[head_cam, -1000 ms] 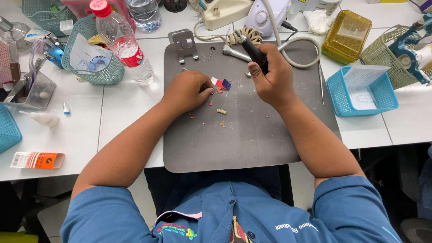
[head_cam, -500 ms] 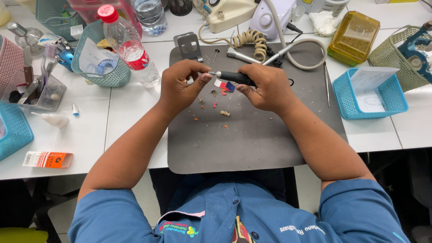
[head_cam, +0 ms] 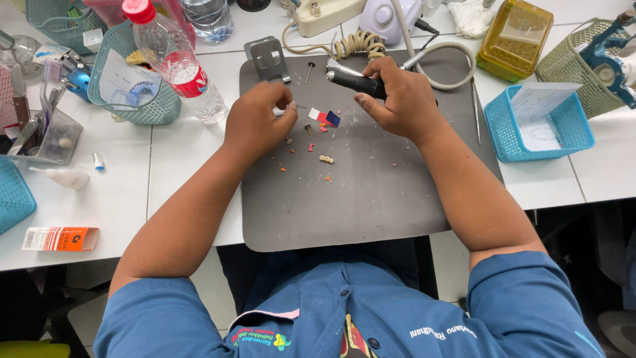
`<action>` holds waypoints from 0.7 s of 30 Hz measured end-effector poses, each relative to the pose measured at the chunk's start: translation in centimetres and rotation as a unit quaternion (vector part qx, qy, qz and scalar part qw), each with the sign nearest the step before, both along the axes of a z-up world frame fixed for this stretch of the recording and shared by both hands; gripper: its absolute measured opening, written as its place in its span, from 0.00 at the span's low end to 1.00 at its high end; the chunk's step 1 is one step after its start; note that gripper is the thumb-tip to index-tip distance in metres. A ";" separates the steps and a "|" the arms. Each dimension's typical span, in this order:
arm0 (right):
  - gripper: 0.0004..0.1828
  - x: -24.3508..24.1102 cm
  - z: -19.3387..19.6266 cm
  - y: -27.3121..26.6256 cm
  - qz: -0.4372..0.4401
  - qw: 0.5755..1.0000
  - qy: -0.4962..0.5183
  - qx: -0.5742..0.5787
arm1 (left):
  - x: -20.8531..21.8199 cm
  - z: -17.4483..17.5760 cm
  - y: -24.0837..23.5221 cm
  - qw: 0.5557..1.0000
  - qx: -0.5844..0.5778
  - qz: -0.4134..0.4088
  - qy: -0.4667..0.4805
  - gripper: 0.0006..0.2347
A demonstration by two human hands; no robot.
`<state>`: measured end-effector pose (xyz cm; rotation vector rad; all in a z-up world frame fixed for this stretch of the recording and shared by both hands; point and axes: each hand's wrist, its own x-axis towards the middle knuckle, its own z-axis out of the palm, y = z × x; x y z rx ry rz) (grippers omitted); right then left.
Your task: The person assembles a dental prosthesis by fitting a blue denture base onto a yellow dental cast. They then use a rotary tool to grind a small white component and attach it to the denture base, checking the fit repeatedly.
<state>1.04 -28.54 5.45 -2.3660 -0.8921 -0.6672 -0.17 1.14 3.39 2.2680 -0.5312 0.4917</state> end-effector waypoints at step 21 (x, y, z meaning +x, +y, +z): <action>0.20 -0.9 0.0 0.4 0.027 0.999 -0.005 0.024 | 0.2 -0.5 -0.7 0.994 -0.049 -0.085 -0.045 0.03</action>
